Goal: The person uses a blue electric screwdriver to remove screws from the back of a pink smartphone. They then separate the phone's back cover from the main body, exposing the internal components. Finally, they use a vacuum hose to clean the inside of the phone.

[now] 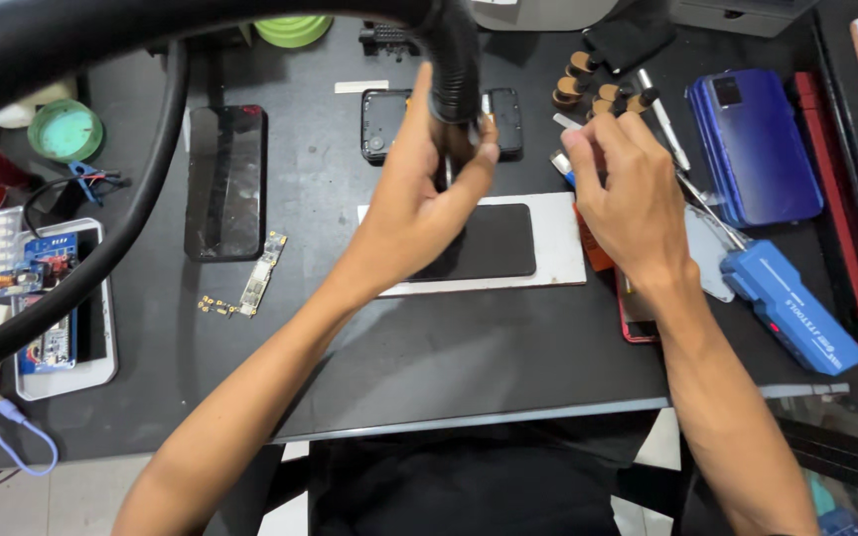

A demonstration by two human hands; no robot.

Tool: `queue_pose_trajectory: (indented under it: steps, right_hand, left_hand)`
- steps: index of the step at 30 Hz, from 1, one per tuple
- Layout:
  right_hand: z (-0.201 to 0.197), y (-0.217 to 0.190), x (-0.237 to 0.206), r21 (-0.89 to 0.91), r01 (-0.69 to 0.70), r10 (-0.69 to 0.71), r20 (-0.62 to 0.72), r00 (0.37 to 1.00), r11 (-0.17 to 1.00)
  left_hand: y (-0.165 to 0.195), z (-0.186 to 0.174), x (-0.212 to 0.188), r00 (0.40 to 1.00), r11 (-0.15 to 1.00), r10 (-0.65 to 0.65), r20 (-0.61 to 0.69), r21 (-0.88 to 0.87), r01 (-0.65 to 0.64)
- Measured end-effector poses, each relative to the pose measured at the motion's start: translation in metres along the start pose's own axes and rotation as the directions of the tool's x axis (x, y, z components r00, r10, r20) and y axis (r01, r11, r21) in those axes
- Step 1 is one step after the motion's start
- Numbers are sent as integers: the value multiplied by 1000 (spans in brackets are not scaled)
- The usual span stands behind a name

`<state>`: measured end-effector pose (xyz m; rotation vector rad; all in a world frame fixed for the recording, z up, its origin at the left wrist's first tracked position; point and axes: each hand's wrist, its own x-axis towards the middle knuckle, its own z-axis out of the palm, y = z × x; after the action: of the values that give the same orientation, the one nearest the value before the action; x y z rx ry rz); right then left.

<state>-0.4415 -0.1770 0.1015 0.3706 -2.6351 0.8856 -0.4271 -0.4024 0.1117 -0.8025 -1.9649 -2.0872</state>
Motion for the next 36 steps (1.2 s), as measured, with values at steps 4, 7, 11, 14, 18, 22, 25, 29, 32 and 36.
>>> queue_pose_trajectory:
  steps: [4, 7, 11, 14, 18, 22, 25, 29, 32, 36]
  right_hand:
    - [-4, -1, 2, -16, 36, -36, 23, 999, 999]
    - [-6, 1, 4, 11, 40, -41, 63, 997, 999]
    - [-14, 8, 8, -99, 105, -92, 127, 988, 989]
    - [-21, 15, 13, -129, 155, -134, 158, 978, 979]
    - [-28, 23, 20, -128, 156, -136, 150, 979, 979]
    - [-30, 28, 22, -99, 170, -151, 175, 973, 980]
    - [-29, 30, 21, -87, 264, -242, 208, 948, 961]
    - [-25, 25, 18, -32, 343, -327, 236, 915, 939]
    - [-22, 16, 13, 23, 369, -362, 261, 895, 929]
    - [-14, 1, 7, 84, 436, -438, 324, 838, 896]
  left_hand:
    - [-3, 18, 8, 998, 997, 27, 64, -71, -22]
    - [-3, 33, 10, 996, 993, -14, 88, -119, 24]
    - [-1, 48, 18, 993, 993, 26, 115, -114, -13]
    - [2, 57, 23, 993, 995, 12, 121, -99, 0]
    - [3, 63, 31, 994, 994, 30, 103, -104, -19]
    - [5, 60, 30, 991, 994, 27, 129, -109, -13]
    - [8, 54, 25, 993, 992, -15, 117, -124, 30]
    - [15, 42, 16, 994, 985, -86, 72, -145, 96]
    - [21, 25, 5, 996, 992, -71, 57, -99, 77]
    - [29, 0, -13, 999, 998, -37, 13, 43, 37]
